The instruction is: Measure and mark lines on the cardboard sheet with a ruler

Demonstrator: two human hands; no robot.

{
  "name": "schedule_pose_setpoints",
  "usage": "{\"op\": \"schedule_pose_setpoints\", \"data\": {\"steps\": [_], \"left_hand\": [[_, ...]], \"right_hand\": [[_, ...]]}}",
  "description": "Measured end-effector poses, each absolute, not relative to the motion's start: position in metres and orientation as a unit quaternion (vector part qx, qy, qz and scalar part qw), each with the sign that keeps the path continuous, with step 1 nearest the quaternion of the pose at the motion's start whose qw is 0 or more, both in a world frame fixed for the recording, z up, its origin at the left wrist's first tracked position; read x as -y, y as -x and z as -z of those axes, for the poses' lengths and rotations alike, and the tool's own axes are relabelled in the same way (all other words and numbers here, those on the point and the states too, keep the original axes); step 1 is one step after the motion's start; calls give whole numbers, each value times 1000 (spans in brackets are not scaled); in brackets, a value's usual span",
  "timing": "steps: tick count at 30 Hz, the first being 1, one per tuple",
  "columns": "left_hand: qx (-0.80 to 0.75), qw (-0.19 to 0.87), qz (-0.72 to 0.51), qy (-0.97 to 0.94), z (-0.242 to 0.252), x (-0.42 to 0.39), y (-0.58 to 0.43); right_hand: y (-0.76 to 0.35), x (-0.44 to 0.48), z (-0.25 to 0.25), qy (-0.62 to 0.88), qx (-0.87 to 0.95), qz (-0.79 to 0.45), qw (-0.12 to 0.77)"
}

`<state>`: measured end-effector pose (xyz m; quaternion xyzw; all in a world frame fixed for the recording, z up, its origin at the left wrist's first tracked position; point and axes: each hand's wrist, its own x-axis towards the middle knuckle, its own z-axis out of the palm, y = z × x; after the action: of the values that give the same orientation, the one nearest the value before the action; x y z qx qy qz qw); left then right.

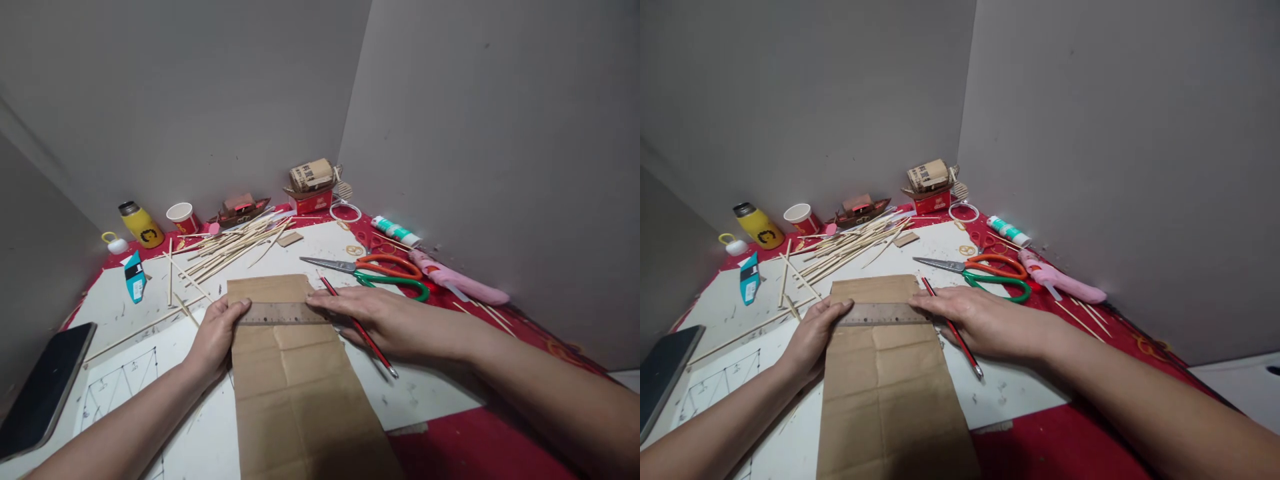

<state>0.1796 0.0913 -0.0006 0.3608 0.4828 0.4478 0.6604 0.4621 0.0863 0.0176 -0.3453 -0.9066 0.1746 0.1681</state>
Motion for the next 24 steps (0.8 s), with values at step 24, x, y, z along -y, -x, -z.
{"op": "schedule_pose_setpoints", "data": {"steps": [24], "left_hand": [[-546, 590, -505, -314, 3, -97, -179]], "right_hand": [[-468, -97, -6, 355, 912, -113, 174]]}}
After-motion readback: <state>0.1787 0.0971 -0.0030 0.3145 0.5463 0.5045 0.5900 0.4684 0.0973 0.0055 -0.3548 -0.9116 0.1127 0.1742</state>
